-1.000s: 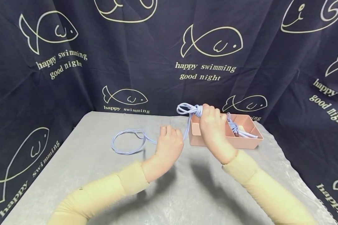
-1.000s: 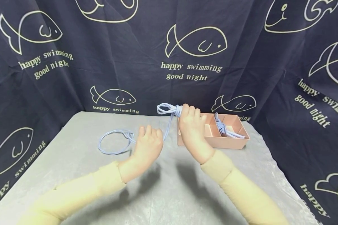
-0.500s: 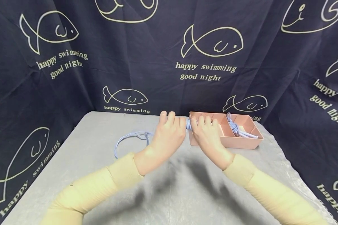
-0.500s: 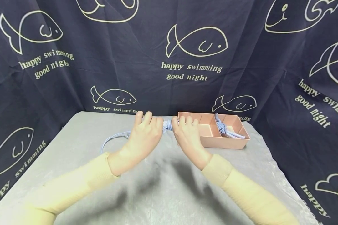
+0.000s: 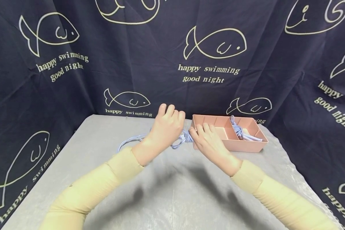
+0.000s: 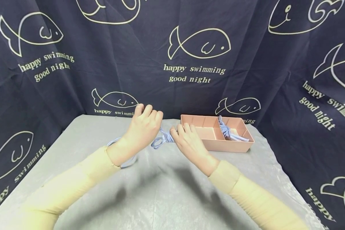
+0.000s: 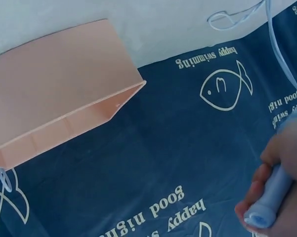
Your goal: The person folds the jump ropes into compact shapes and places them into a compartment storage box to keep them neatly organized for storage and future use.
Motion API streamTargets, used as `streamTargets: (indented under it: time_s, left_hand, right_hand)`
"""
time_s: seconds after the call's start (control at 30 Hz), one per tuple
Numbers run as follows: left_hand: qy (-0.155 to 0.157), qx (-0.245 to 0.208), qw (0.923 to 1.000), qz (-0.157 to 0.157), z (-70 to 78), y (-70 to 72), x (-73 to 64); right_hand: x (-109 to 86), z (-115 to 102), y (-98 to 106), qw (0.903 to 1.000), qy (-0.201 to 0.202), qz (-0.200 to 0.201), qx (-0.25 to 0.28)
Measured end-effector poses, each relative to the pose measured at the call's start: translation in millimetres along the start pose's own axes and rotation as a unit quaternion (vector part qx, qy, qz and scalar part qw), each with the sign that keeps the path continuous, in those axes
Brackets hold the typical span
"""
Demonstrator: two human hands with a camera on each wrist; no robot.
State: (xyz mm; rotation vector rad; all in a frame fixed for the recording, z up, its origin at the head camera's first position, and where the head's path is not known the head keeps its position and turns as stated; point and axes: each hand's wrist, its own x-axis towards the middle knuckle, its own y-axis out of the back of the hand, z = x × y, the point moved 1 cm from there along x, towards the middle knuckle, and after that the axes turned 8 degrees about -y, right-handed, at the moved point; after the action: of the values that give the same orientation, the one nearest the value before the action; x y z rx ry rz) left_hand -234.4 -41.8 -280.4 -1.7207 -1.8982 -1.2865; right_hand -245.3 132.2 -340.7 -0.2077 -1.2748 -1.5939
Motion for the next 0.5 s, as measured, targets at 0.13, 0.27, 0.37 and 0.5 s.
streamTargets:
  time_s: [0.13,0.27,0.37,0.5]
  left_hand:
    - [-0.003,-0.005,1.0,-0.006,-2.7,-6.7,0.1]
    - [0.002,-0.018,0.9997,-0.014,-7.5,-14.7,-0.8]
    - [0.002,-0.023,0.9995,-0.02,-10.5,-20.7,-3.1]
    - [-0.001,-0.036,0.9991,-0.023,-13.1,-29.0,-6.8]
  right_hand:
    - [-1.3,2.0,1.1,0.9991,0.029,-0.027,0.016]
    - [-1.9,1.9,4.4,0.9962,0.077,-0.034,0.023]
    - [-1.9,0.8,9.4,0.9929,0.112,-0.029,0.028]
    - [-2.2,0.3,17.3,0.9889,0.144,-0.03,0.025]
